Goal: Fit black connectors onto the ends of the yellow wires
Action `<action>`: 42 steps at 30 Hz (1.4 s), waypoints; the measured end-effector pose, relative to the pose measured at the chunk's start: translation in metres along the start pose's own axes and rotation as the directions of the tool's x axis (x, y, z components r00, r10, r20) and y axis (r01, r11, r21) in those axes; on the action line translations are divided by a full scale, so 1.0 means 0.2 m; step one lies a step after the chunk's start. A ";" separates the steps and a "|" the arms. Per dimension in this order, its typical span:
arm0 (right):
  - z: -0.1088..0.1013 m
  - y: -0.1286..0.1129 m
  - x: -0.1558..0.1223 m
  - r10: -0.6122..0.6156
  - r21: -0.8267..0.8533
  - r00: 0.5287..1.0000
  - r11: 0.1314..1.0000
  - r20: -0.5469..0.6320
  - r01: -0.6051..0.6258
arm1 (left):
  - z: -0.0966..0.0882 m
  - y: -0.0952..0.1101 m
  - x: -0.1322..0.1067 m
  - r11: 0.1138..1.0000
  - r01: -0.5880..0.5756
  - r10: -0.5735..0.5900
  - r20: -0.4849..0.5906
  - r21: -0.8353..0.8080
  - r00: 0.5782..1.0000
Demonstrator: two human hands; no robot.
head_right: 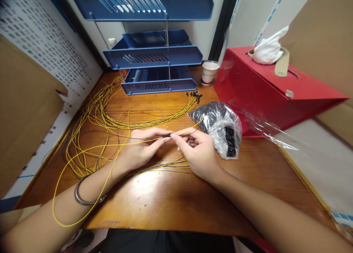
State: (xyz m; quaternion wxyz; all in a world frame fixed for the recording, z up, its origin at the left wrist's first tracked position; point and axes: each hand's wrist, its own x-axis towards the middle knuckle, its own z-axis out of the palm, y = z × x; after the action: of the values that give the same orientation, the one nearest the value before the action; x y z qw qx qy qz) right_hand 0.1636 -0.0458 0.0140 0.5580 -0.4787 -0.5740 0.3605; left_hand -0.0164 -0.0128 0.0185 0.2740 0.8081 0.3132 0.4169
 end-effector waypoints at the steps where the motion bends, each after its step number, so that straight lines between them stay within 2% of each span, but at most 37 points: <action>1: 0.00 0.00 0.00 -0.005 0.003 1.000 1.000 0.002 0.005 | 0.00 0.00 0.00 1.000 0.006 -0.006 0.002 -0.004 1.000; 8: -0.03 -0.01 0.00 -0.031 0.090 0.995 0.995 -0.098 0.040 | 0.01 -0.01 0.00 0.993 0.121 -0.121 -0.054 -0.008 0.991; 11: -0.04 -0.02 0.01 -0.039 0.101 0.994 0.994 -0.106 0.050 | 0.01 -0.02 0.00 0.987 0.157 -0.158 -0.065 -0.017 0.985; 19: -0.04 -0.01 0.02 -0.053 -0.022 0.995 0.998 -0.087 0.051 | 0.01 -0.01 0.00 0.975 0.221 -0.222 -0.096 -0.025 0.970; 42: -0.03 -0.03 0.03 -0.037 -0.075 0.993 0.997 -0.111 0.029 | 0.01 -0.02 0.00 0.985 0.167 -0.169 -0.088 -0.032 0.982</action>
State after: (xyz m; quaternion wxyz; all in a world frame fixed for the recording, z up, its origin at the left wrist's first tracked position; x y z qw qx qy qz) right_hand 0.1682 -0.0426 0.0221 0.5775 -0.5088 -0.5622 0.3025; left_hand -0.0150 -0.0107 0.0145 0.3037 0.7556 0.3873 0.4322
